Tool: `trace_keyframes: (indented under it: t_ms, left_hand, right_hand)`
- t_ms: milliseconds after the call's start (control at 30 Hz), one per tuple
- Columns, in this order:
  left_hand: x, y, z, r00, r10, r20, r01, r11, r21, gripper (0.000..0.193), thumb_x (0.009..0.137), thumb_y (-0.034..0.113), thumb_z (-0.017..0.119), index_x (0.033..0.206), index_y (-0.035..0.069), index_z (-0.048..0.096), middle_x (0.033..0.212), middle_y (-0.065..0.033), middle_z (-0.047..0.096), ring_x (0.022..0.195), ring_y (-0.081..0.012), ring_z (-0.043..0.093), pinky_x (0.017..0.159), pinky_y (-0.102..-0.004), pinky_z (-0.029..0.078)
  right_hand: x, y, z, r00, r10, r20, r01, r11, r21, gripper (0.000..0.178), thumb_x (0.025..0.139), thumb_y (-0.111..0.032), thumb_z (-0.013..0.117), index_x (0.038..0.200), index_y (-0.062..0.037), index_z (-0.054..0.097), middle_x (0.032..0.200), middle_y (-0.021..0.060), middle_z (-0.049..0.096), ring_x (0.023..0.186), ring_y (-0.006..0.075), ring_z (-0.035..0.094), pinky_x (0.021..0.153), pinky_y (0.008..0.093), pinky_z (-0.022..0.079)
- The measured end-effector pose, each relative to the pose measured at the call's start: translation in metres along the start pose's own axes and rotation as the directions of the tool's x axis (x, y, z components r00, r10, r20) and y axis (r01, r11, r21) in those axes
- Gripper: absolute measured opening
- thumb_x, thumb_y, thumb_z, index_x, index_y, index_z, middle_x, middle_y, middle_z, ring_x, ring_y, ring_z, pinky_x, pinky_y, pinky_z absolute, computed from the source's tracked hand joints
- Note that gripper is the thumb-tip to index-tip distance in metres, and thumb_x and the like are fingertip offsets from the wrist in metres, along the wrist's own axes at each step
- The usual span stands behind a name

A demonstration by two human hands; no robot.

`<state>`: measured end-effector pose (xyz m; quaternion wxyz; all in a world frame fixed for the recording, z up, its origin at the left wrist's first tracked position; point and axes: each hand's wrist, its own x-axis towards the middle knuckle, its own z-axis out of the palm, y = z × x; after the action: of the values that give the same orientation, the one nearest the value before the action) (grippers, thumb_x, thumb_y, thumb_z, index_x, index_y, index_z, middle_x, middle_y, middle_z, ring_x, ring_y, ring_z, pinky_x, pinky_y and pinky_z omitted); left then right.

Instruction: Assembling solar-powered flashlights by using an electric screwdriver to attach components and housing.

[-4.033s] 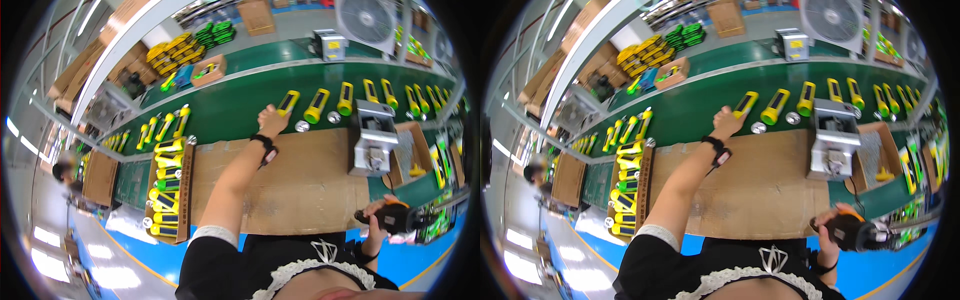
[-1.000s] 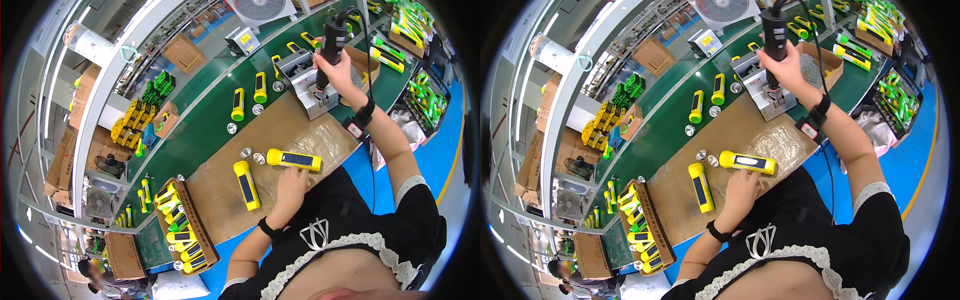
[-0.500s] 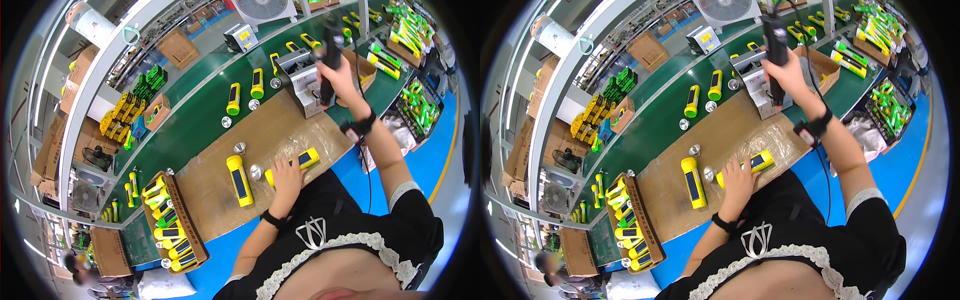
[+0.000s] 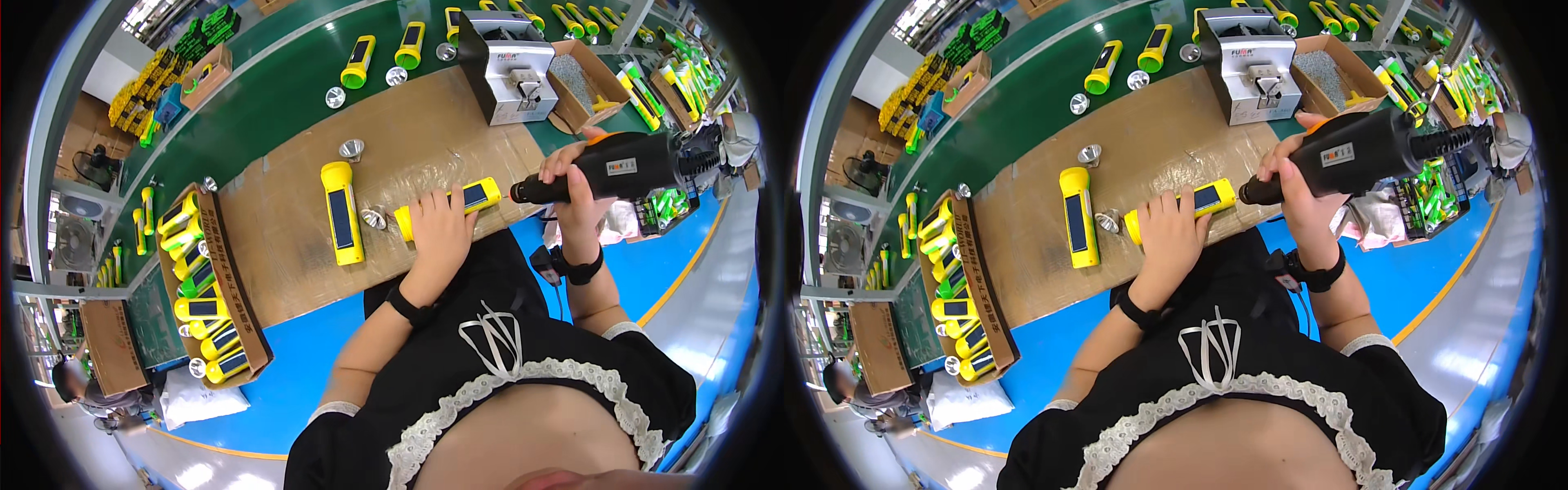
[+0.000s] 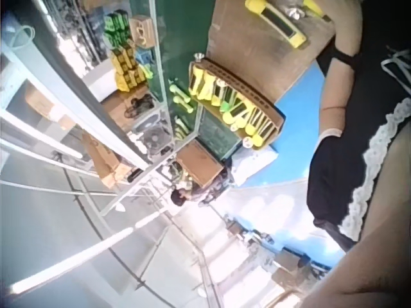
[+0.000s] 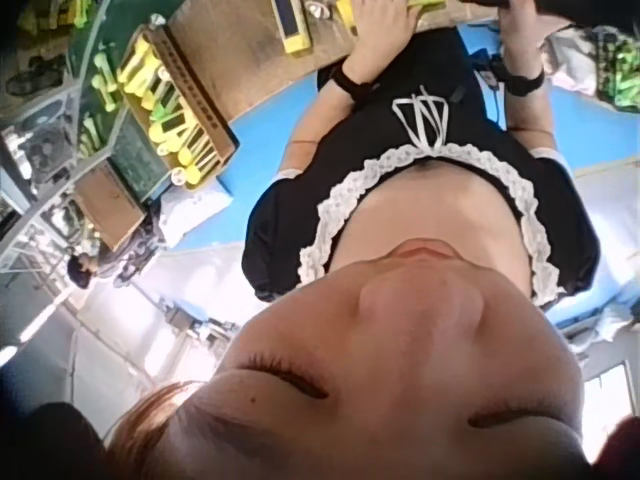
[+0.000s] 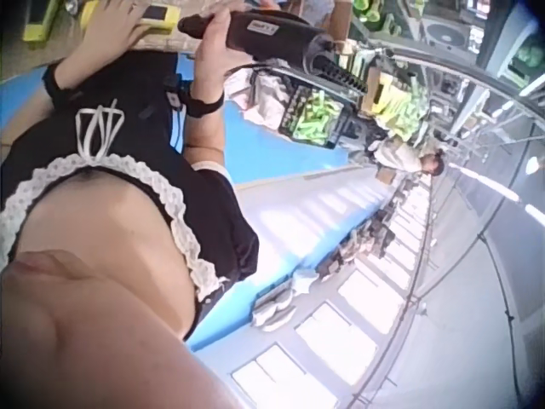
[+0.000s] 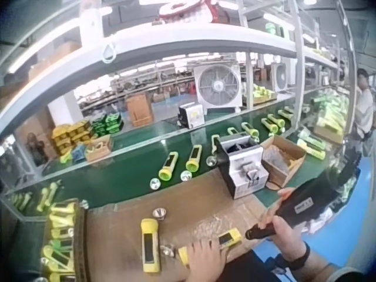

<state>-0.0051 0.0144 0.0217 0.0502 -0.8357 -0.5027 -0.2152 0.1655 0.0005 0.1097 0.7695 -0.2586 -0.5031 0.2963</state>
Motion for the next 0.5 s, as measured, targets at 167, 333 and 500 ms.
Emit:
trace_keyframes:
  t_ms: [167,333,500]
  left_hand:
    - [-0.003,0.001,0.002,1.000,0.010,-0.029,-0.011,1.000,-0.021,0.051,0.071,0.033,0.069,0.111,0.005,0.053,0.085,-0.0112,0.051,0.083,-0.0275,0.050,0.079,-0.0409,0.036]
    - [-0.005,0.004,-0.001,1.000,-0.007,-0.022,0.007,1.000,-0.022,0.053,0.071,0.033,0.069,0.112,0.005,0.052,0.086,-0.0112,0.051,0.083,-0.0277,0.050,0.080,-0.0414,0.036]
    - [-0.005,0.003,0.001,1.000,-0.003,-0.031,0.003,1.000,-0.024,0.055,0.071,0.036,0.069,0.113,0.005,0.052,0.085,-0.0111,0.051,0.083,-0.0276,0.050,0.080,-0.0416,0.036]
  right_hand:
    - [0.001,0.006,0.000,0.999,0.034,0.021,-0.034,0.999,0.017,0.047,0.083,-0.001,0.059,0.123,0.0033,0.035,0.071,0.0080,0.052,0.062,0.0172,0.056,0.061,0.0295,0.047]
    - [-0.003,0.010,-0.001,0.998,0.061,0.010,-0.061,0.998,-0.013,0.045,0.082,0.002,0.057,0.121,0.0034,0.036,0.071,0.0084,0.053,0.062,0.0180,0.057,0.061,0.0301,0.048]
    - [-0.001,0.016,0.001,0.998,0.064,0.008,-0.064,0.998,-0.006,0.044,0.081,0.003,0.056,0.121,0.0031,0.036,0.071,0.0082,0.053,0.062,0.0167,0.056,0.061,0.0293,0.047]
